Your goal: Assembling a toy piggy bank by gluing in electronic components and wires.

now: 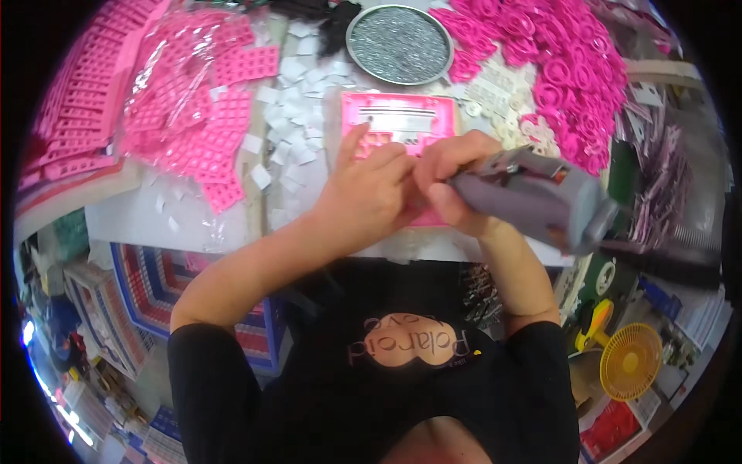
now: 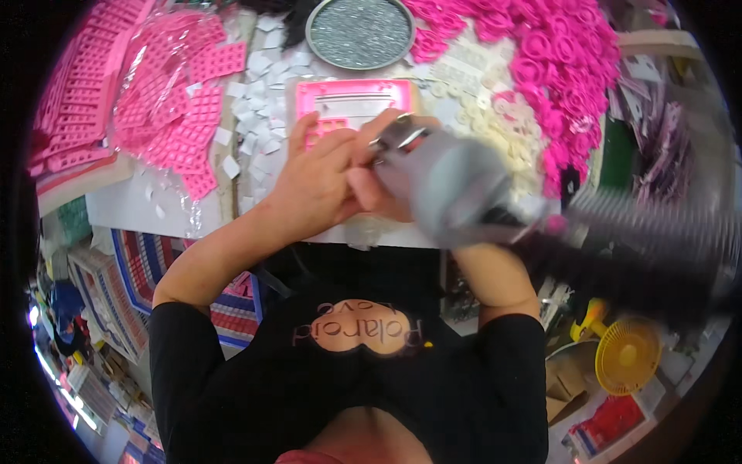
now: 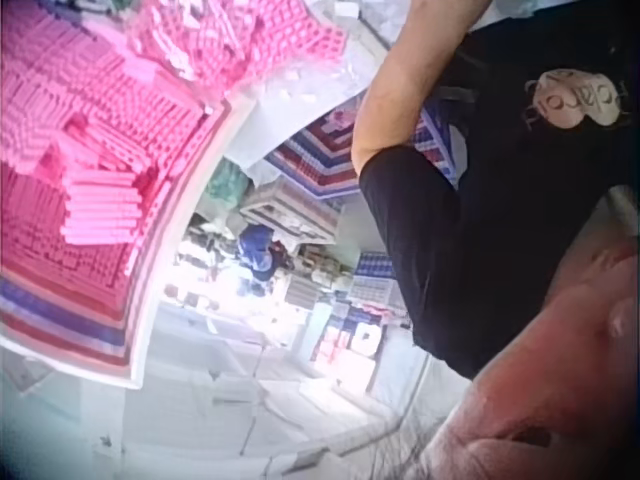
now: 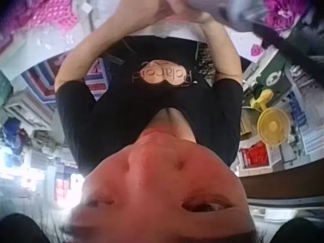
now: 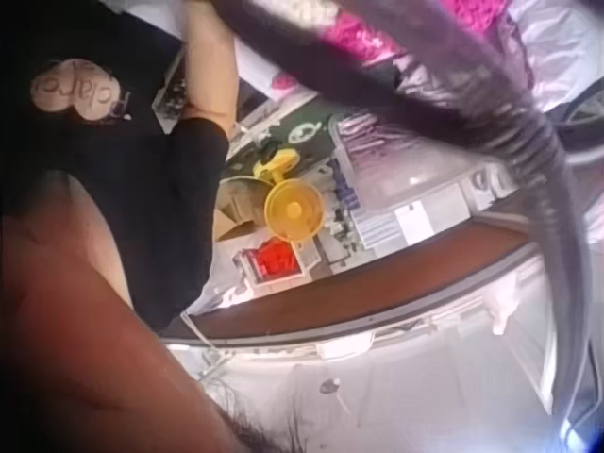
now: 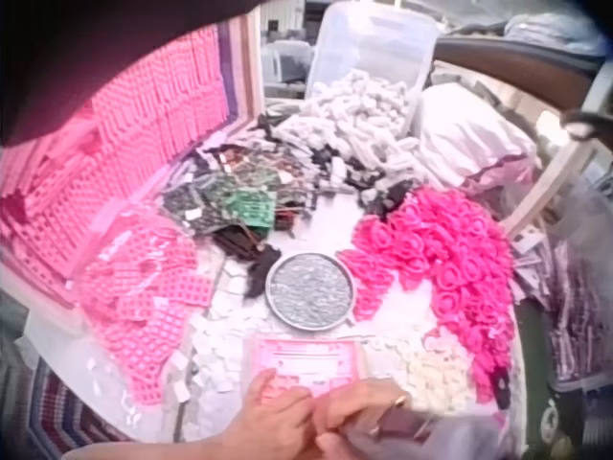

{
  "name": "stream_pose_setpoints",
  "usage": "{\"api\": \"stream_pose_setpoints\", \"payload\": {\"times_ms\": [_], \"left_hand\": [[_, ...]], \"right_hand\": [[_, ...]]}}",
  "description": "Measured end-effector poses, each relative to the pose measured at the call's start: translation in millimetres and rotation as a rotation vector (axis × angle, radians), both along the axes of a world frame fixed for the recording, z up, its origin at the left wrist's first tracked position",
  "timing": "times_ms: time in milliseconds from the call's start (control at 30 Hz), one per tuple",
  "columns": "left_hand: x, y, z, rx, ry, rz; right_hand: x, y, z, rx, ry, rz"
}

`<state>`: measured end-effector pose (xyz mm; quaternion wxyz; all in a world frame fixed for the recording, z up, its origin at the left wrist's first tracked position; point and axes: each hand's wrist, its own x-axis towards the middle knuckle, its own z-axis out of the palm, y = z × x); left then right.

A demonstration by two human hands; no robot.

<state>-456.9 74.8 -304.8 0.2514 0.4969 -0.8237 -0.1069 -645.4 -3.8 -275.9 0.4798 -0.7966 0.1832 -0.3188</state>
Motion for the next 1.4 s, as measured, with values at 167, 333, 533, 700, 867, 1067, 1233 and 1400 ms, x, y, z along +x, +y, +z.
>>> {"api": "stream_pose_setpoints", "payload": {"times_ms": [167, 333, 533, 700, 867, 1067, 1233, 1400], "left_hand": [[15, -12, 10, 0.178, 0.109, -0.168], [113, -67, 15, -0.108, -0.001, 0.316], [158, -98, 27, 0.228, -0.324, 0.575], [127, -61, 58, 0.615, 1.07, 0.464], [86, -22, 56, 0.965, 1.451, 0.304], [62, 6, 50, 1.01, 1.446, 0.3], [68, 26, 34, 0.616, 0.964, 0.403], [60, 28, 20, 0.422, 0.638, 0.434]], "right_hand": [[8, -20, 7, 0.487, -0.484, 0.085], [-14, -48, 55, 0.329, -0.616, 0.051], [-23, -57, 62, 0.246, -0.466, -0.286], [-10, -17, 56, -0.478, -0.259, -0.739], [9, 24, 43, -0.622, 0.114, -0.415], [32, 26, 24, -0.558, 0.081, -0.221], [24, 16, 26, 0.158, 0.145, -0.069], [46, -12, -7, 0.161, 0.329, -0.188]]}}
